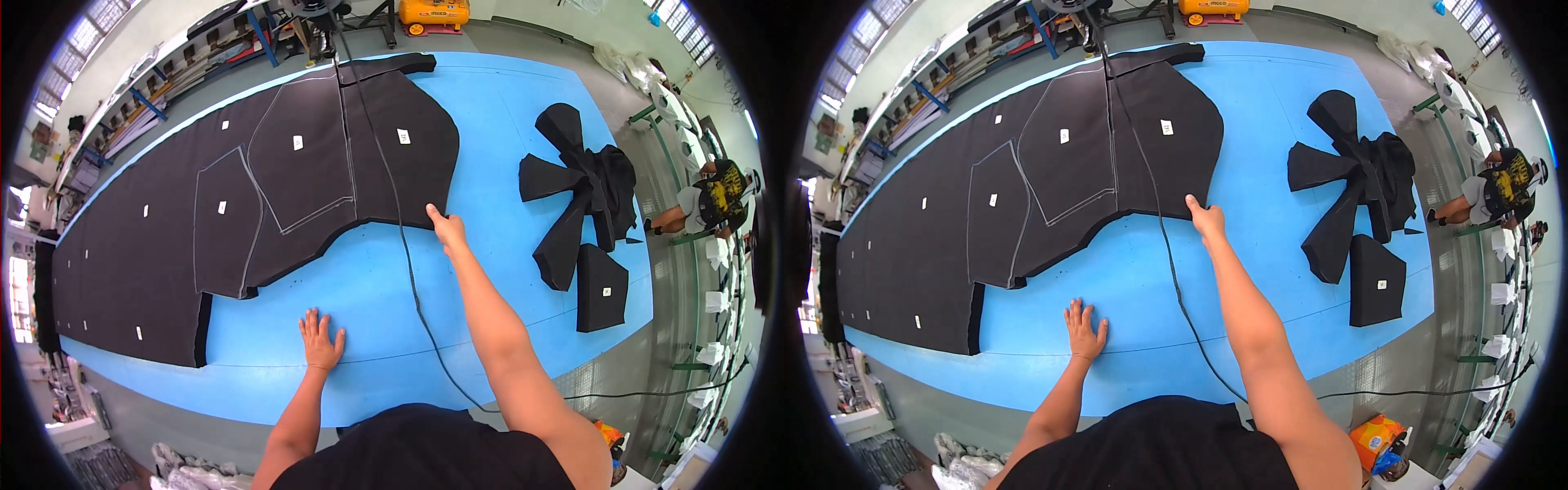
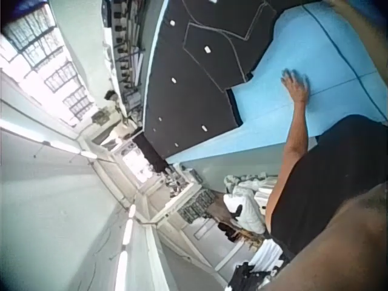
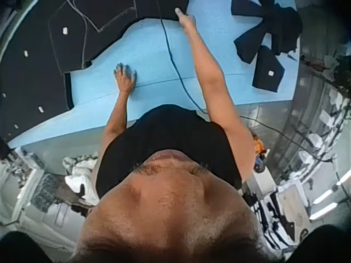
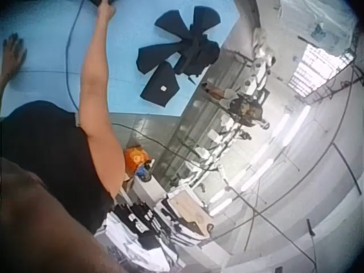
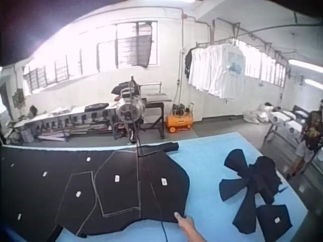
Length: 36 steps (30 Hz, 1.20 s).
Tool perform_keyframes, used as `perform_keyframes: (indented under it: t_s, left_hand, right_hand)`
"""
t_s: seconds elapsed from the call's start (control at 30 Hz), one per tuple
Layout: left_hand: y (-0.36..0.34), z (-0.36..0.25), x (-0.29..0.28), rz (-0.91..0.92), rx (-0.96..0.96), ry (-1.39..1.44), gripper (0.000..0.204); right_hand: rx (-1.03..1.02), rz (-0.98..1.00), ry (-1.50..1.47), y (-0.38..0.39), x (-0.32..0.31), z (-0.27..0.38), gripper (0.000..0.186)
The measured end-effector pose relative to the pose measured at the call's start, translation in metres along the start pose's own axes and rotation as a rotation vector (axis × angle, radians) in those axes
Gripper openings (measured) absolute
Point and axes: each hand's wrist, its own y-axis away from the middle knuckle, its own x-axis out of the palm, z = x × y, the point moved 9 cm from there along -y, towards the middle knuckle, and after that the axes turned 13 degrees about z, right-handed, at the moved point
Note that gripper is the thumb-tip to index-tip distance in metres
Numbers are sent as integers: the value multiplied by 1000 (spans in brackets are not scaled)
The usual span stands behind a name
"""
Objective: Cutting fabric patterns using an industrial vertical fabric cutting machine and organizing the cut pieces.
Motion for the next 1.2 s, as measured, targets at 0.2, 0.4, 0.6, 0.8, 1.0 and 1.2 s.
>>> perform_keyframes:
  t_s: [0.2, 0.4, 0.6, 0.8, 1.0, 1.2]
  left_hand:
    - [4, -1, -3, 2, -38, -58, 50]
    - [-1, -5, -3, 23, -52, -73, 49]
    - [-2, -8, 1, 43, -32, -100, 51]
    - [-3, -4, 10, 50, -2, -138, 51]
    - [-10, 35, -29, -68, -285, 232, 38]
    - [-61, -99, -55, -120, -239, 432, 31]
  right_hand:
    - [125, 101, -208, 12, 11, 8, 87]
    - [50, 138, -225, 2, 10, 12, 67]
    - [-3, 147, -216, 4, -19, -3, 48]
    - [-19, 178, -101, 67, -69, -77, 51]
    - [-14, 174, -118, 193, -61, -173, 56]
    - [176, 198, -60, 264, -126, -237, 71]
